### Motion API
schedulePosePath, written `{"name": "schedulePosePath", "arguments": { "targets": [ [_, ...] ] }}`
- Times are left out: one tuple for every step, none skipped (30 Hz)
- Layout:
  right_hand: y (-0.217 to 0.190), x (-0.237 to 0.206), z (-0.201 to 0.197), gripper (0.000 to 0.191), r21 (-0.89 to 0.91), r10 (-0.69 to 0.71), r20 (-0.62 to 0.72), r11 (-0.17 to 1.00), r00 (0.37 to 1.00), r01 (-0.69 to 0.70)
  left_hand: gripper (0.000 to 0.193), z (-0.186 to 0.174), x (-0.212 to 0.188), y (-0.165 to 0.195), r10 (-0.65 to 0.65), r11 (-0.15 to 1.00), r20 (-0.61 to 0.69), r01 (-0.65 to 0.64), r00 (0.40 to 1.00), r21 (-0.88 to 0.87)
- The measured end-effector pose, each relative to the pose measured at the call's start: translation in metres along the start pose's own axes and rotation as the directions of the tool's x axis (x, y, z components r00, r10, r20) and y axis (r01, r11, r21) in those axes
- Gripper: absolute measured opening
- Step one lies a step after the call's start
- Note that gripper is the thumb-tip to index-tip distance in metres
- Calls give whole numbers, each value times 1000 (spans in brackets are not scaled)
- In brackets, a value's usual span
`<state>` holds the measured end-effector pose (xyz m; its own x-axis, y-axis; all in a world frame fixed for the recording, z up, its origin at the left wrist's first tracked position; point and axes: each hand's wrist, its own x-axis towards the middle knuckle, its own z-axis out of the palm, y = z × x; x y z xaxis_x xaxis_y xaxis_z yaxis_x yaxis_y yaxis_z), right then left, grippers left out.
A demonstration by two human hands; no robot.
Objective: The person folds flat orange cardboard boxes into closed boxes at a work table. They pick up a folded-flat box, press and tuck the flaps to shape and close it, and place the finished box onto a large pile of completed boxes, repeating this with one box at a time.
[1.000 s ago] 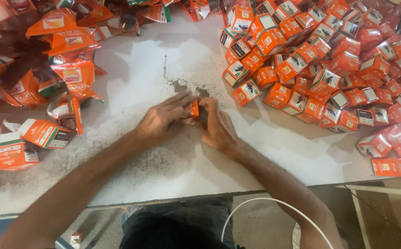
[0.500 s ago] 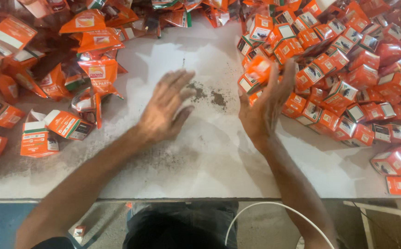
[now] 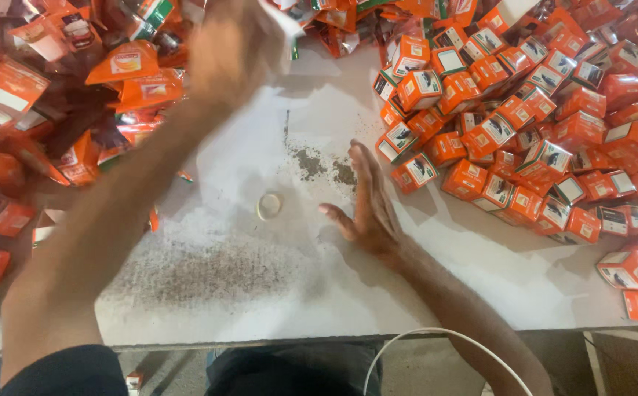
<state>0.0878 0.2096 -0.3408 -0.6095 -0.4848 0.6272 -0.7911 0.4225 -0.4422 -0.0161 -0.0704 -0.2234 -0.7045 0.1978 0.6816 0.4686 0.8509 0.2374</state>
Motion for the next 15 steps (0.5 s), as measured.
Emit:
{"name": "schedulePosePath", "arguments": {
  "targets": [
    [-2,-1,2,103,62,7,-27,998,1000,-5,28,4,-27,38,-24,991,78,34,997,-127],
    [-4,-3,4,110,127,15,-51,992,999,-8,36,7,-56,75,-42,965,157,80,987,-248],
    [-7,-5,4,101,152,60,13,986,998,-61,29,11,-80,103,-53,966,280,120,959,-229],
    [-11,-8,3,91,172,99,77,979,992,-111,35,13,-104,121,6,936,330,111,944,-334],
    [-14,-11,2,83,187,139,142,968,980,-164,38,14,-120,122,-5,938,374,134,927,-321],
    [-18,-14,1,76,237,203,161,942,966,-238,42,12,-136,119,-16,938,419,158,908,-307],
    [-21,-16,-1,69,283,265,184,908,947,-309,46,8,-147,111,-27,938,461,182,887,-294],
    [-23,-16,-2,62,326,321,210,868,924,-376,57,-3,-155,97,-3,988,246,41,969,-148],
    [-24,-14,-1,59,293,302,203,889,931,-352,70,-18,-160,78,67,997,29,-68,997,36],
    [-24,-11,0,56,263,284,193,907,939,-328,67,-33,-161,59,-62,964,60,44,996,264],
    [-24,-7,2,54,235,268,178,923,947,-305,65,-48,-160,40,-189,866,62,137,980,480],
    [-25,-4,3,56,210,190,162,952,968,-222,70,-57,-155,23,-410,802,84,315,908,507],
    [-25,-2,3,58,182,111,149,974,983,-138,75,-61,-152,10,-610,698,98,475,786,535],
    [-26,1,4,60,152,29,140,987,990,-51,72,-60,-153,2,-589,734,175,432,789,525],
    [-27,2,4,60,158,44,144,985,989,-67,68,-57,-154,-4,-563,769,250,388,787,509]
  ]
}}
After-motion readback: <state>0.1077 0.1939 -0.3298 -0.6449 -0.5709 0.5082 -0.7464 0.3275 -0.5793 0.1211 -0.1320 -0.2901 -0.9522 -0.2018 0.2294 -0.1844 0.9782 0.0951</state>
